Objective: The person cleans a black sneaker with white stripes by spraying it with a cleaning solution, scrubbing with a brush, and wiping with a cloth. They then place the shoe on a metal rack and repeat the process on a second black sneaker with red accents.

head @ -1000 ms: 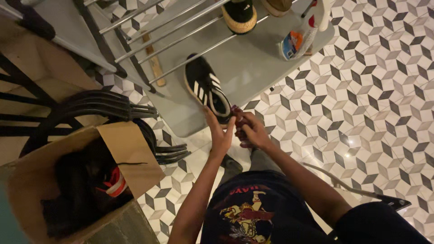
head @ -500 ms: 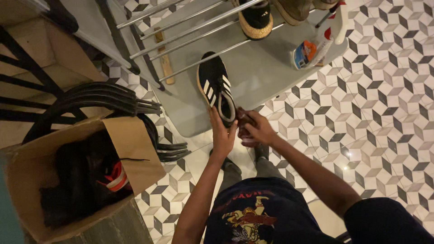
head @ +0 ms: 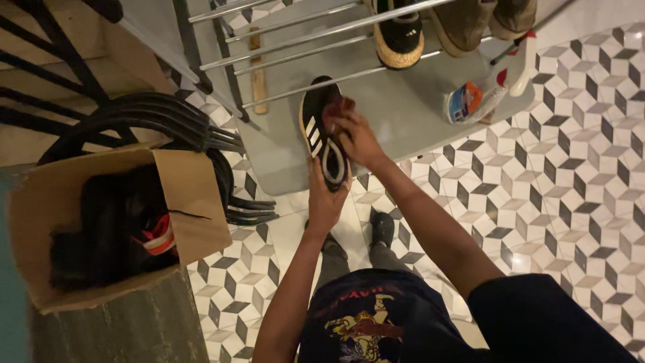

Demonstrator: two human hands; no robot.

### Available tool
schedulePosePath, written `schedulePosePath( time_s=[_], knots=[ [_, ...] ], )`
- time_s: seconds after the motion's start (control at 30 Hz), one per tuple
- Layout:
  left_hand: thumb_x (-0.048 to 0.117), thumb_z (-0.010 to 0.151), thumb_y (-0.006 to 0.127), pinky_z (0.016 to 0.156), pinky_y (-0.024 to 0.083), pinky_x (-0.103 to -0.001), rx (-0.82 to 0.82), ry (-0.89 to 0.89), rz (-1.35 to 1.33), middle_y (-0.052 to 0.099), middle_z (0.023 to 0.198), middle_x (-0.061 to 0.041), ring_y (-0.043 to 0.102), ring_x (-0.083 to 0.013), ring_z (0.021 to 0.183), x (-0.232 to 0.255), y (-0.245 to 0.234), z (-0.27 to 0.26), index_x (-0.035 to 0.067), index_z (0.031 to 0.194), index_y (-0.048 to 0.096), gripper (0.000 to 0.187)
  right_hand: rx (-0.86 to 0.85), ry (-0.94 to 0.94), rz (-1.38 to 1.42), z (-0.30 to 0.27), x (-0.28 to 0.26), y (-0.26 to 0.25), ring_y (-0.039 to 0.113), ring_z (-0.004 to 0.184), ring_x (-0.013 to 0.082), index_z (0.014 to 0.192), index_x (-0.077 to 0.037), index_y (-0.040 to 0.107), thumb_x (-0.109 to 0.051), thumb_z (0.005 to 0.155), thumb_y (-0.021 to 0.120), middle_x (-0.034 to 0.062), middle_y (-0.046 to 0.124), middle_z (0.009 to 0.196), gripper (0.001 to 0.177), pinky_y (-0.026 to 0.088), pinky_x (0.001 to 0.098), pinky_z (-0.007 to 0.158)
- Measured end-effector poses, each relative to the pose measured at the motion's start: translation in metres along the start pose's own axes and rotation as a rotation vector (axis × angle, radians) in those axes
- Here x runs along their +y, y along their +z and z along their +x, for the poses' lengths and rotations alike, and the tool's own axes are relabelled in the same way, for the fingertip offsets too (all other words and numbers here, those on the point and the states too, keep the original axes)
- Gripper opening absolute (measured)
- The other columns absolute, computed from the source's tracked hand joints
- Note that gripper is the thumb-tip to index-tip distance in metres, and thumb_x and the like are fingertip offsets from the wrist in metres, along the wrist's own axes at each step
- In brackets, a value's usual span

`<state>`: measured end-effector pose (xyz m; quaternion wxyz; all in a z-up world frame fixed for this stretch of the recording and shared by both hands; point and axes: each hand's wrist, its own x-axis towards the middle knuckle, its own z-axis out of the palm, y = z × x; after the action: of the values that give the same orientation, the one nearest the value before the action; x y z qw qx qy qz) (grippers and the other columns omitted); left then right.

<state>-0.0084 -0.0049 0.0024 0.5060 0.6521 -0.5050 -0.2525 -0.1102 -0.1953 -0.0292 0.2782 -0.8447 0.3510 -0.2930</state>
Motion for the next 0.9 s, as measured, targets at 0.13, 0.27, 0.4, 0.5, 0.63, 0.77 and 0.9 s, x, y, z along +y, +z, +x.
schedulePosePath(
  time_s=[0.13, 0.27, 0.4, 0.5, 0.63, 0.77, 0.9],
  knots=[
    [0.025, 0.091, 0.074, 0.126, 0.024, -0.049, 0.036, 0.010, -0.016, 0.019, 0.165, -0.038, 0.023, -0.0506, 0.155, 0.003, 0.003, 0.000, -0.008, 0.159, 0.018, 0.094, -0.111, -0.031, 0.176, -0.048, -0.002, -0.030, 0.056, 0.130, 0.0433, 0.129, -0.004, 0.065, -0.009, 0.092, 0.058, 0.0247, 0.061, 0.137, 0.038, 0.044, 0.0467, 0.113],
    [0.027, 0.091, 0.074, 0.126, 0.025, -0.050, 0.060, 0.020, 0.037, 0.022, 0.166, -0.034, 0.026, -0.0497, 0.155, 0.004, 0.005, 0.000, -0.004, 0.160, 0.022, 0.093, -0.248, 0.127, 0.326, -0.062, 0.013, -0.059, 0.070, 0.110, 0.0306, 0.117, -0.005, 0.069, -0.010, 0.095, 0.059, 0.0172, 0.071, 0.118, 0.024, 0.054, 0.0386, 0.100],
    [0.032, 0.090, 0.078, 0.125, 0.020, -0.055, 0.059, -0.004, 0.151, 0.026, 0.163, -0.033, 0.027, -0.0493, 0.152, 0.002, 0.008, 0.000, -0.004, 0.158, 0.023, 0.095, -0.003, 0.080, 0.372, -0.019, 0.028, -0.056, 0.071, 0.109, 0.0283, 0.119, -0.005, 0.068, -0.008, 0.099, 0.055, 0.0155, 0.072, 0.115, 0.024, 0.054, 0.0363, 0.100],
    [0.033, 0.089, 0.076, 0.125, 0.018, -0.059, 0.070, 0.013, 0.170, 0.026, 0.165, -0.032, 0.025, -0.0479, 0.154, 0.001, 0.007, -0.006, -0.003, 0.159, 0.023, 0.095, 0.006, -0.019, 0.218, 0.027, 0.027, -0.039, 0.063, 0.115, 0.0367, 0.130, -0.004, 0.064, -0.010, 0.094, 0.058, 0.0223, 0.065, 0.126, 0.037, 0.049, 0.0417, 0.102],
    [0.031, 0.088, 0.075, 0.127, 0.015, -0.060, 0.094, -0.069, 0.251, 0.026, 0.166, -0.029, 0.022, -0.0457, 0.158, -0.002, 0.018, -0.005, 0.001, 0.161, 0.024, 0.094, -0.081, -0.088, 0.092, 0.035, 0.021, -0.019, 0.052, 0.126, 0.0458, 0.135, -0.003, 0.061, -0.010, 0.092, 0.060, 0.0269, 0.058, 0.136, 0.043, 0.040, 0.0471, 0.111],
    [0.034, 0.090, 0.077, 0.125, 0.012, -0.061, 0.116, -0.070, 0.191, 0.025, 0.167, -0.027, 0.021, -0.0450, 0.157, -0.002, 0.023, -0.007, 0.003, 0.162, 0.023, 0.095, -0.088, -0.157, 0.106, -0.014, 0.021, -0.013, 0.055, 0.131, 0.0432, 0.133, -0.003, 0.060, -0.008, 0.091, 0.061, 0.0244, 0.061, 0.137, 0.043, 0.039, 0.0468, 0.117],
    [0.034, 0.088, 0.076, 0.126, 0.013, -0.061, 0.121, -0.100, 0.181, 0.025, 0.168, -0.025, 0.021, -0.0439, 0.157, -0.004, 0.025, -0.010, 0.005, 0.162, 0.021, 0.097, -0.164, 0.001, 0.337, -0.072, 0.020, -0.027, 0.063, 0.120, 0.0370, 0.138, -0.002, 0.055, -0.009, 0.094, 0.059, 0.0224, 0.063, 0.130, 0.044, 0.049, 0.0415, 0.107]
  ],
)
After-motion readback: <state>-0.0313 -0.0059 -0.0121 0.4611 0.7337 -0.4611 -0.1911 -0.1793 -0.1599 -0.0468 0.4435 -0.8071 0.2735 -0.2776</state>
